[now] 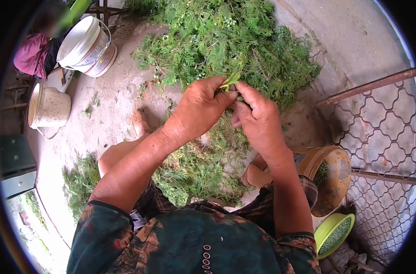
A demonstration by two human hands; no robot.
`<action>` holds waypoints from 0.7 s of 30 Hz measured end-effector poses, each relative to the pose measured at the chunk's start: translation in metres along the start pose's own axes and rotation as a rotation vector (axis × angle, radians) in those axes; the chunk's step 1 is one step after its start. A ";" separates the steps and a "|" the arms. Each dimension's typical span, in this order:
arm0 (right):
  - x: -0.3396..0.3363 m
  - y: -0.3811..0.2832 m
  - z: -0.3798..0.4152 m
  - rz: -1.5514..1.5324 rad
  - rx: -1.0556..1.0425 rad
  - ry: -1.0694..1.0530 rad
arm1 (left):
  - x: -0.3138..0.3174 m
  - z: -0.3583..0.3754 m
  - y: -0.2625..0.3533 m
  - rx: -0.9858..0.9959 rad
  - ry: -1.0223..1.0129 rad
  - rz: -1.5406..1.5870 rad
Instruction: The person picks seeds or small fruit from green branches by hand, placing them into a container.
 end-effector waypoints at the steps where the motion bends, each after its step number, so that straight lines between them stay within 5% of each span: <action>1: -0.002 -0.002 0.000 0.000 0.001 0.002 | -0.001 0.000 0.003 0.076 -0.042 -0.108; 3: -0.003 0.000 -0.001 -0.209 0.162 -0.133 | -0.006 0.000 0.007 0.151 -0.086 -0.216; 9: -0.020 -0.013 0.004 -0.375 0.302 -0.444 | -0.008 0.006 0.014 -0.183 -0.354 0.160; 15: -0.020 -0.005 0.010 -0.356 0.348 -0.274 | -0.003 0.007 0.002 -0.155 -0.437 -0.098; 16: -0.022 -0.006 0.009 -0.356 0.349 -0.274 | -0.004 0.008 0.007 -0.207 -0.330 0.009; 19: -0.041 -0.007 0.006 -0.536 0.387 -0.043 | -0.016 0.003 0.009 -0.338 -0.175 0.264; 21: -0.050 -0.008 0.004 -1.012 0.417 -0.034 | -0.022 -0.001 0.005 -0.414 -0.122 0.417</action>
Point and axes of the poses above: each hand's wrist, its own z-axis away from the middle knuckle, its own x-axis out of the palm, y = z × x, the point moved 3 cm from there along -z, towards the middle knuckle, and after that the axes turned 1 degree about x, right-handed, at the moved point
